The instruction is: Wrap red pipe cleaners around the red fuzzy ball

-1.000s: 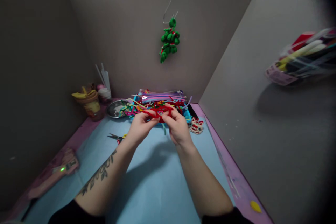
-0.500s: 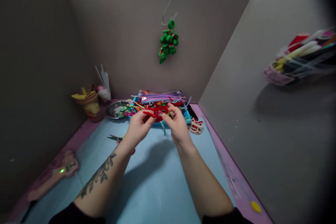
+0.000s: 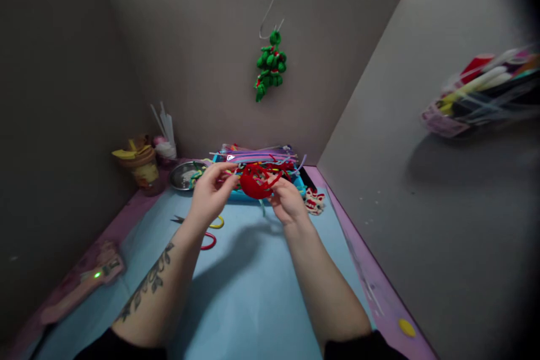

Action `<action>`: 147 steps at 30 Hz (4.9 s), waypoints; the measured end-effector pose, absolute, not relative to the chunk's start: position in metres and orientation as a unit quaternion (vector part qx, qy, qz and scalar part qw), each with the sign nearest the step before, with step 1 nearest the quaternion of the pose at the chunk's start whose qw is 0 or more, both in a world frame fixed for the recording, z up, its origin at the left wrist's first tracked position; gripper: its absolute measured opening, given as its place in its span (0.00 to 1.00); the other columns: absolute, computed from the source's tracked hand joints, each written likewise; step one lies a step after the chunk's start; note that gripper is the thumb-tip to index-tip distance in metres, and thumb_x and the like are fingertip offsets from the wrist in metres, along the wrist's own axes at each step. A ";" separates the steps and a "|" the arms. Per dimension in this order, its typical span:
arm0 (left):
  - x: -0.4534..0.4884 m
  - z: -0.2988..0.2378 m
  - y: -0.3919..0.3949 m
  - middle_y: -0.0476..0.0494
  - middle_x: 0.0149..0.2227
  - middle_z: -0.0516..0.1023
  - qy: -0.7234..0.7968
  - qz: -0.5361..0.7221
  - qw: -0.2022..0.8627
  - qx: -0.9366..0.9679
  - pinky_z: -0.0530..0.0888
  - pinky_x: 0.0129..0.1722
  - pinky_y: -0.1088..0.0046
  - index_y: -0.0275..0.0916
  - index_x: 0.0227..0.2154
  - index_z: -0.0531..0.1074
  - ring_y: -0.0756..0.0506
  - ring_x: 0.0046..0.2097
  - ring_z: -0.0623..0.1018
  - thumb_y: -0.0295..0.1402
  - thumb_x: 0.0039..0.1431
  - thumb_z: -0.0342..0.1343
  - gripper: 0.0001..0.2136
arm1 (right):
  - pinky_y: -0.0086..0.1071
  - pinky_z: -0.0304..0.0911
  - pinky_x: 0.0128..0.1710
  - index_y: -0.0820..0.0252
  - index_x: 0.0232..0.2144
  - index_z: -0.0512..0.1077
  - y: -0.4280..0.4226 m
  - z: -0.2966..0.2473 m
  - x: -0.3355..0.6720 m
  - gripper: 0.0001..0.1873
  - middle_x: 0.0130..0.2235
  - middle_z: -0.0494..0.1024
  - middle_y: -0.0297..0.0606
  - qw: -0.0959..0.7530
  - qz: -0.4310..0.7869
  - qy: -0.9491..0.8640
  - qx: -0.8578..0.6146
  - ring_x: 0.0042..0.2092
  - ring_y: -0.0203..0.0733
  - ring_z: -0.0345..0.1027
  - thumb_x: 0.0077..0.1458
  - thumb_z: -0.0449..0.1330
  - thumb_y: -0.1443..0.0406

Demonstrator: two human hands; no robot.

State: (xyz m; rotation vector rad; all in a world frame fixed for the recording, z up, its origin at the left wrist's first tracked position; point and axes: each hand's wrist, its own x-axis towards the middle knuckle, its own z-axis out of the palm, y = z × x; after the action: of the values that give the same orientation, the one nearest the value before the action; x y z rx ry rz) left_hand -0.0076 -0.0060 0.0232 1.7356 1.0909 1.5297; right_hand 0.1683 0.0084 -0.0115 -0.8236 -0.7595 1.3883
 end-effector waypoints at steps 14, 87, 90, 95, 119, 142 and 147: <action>0.020 -0.001 0.004 0.46 0.35 0.77 0.358 0.567 0.664 0.332 0.70 0.30 0.77 0.38 0.44 0.71 0.51 0.32 0.75 0.34 0.40 0.70 0.26 | 0.35 0.70 0.41 0.57 0.29 0.71 0.014 -0.016 0.155 0.07 0.29 0.81 0.31 0.623 0.728 -0.125 -0.256 0.36 0.39 0.75 0.50 0.55 0.71; 0.015 0.017 -0.023 0.50 0.26 0.77 0.417 0.559 0.388 0.603 0.60 0.23 0.79 0.41 0.41 0.65 0.52 0.22 0.70 0.27 0.46 0.63 0.19 | 0.39 0.65 0.50 0.56 0.37 0.77 -0.010 0.004 0.151 0.19 0.39 0.82 0.35 0.633 0.568 -0.443 -0.283 0.42 0.43 0.74 0.37 0.71 0.64; 0.015 0.016 -0.025 0.50 0.26 0.76 0.425 0.563 0.385 0.595 0.59 0.23 0.78 0.42 0.38 0.66 0.52 0.22 0.69 0.27 0.45 0.64 0.17 | 0.39 0.65 0.50 0.57 0.34 0.78 -0.011 0.004 0.148 0.16 0.38 0.82 0.35 0.637 0.571 -0.433 -0.284 0.40 0.43 0.74 0.37 0.70 0.67; 0.017 0.014 -0.023 0.52 0.25 0.75 0.406 0.554 0.413 0.598 0.59 0.23 0.78 0.42 0.34 0.64 0.52 0.21 0.69 0.28 0.46 0.64 0.15 | 0.38 0.66 0.46 0.59 0.31 0.78 -0.008 0.001 0.146 0.14 0.34 0.82 0.35 0.653 0.581 -0.400 -0.277 0.37 0.42 0.73 0.36 0.69 0.68; 0.030 0.011 -0.023 0.53 0.27 0.74 0.357 0.681 0.420 0.482 0.69 0.29 0.79 0.40 0.31 0.63 0.52 0.28 0.74 0.30 0.46 0.65 0.14 | 0.52 0.39 0.65 0.53 0.31 0.75 -0.027 -0.004 0.143 0.06 0.63 0.57 0.35 0.631 0.065 -0.624 -0.456 0.67 0.51 0.41 0.52 0.59 0.68; 0.036 0.010 -0.024 0.56 0.24 0.73 0.315 0.689 0.501 0.418 0.62 0.19 0.83 0.41 0.30 0.59 0.56 0.20 0.67 0.30 0.42 0.67 0.19 | 0.59 0.44 0.63 0.57 0.28 0.74 -0.028 -0.006 0.141 0.04 0.66 0.51 0.34 0.569 -0.013 -0.664 -0.485 0.68 0.58 0.35 0.50 0.59 0.68; 0.035 0.010 -0.024 0.58 0.23 0.72 0.304 0.688 0.511 0.417 0.62 0.19 0.83 0.41 0.31 0.59 0.56 0.20 0.67 0.30 0.43 0.67 0.19 | 0.59 0.43 0.64 0.56 0.26 0.76 -0.029 -0.004 0.142 0.06 0.66 0.49 0.31 0.575 -0.052 -0.666 -0.473 0.68 0.58 0.35 0.51 0.59 0.68</action>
State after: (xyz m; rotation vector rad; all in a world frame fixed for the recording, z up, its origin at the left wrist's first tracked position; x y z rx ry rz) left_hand 0.0350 -0.0239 0.0098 1.0029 0.7309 1.6550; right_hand 0.1423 -0.0287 -0.0041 -1.1080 -1.5593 -0.1228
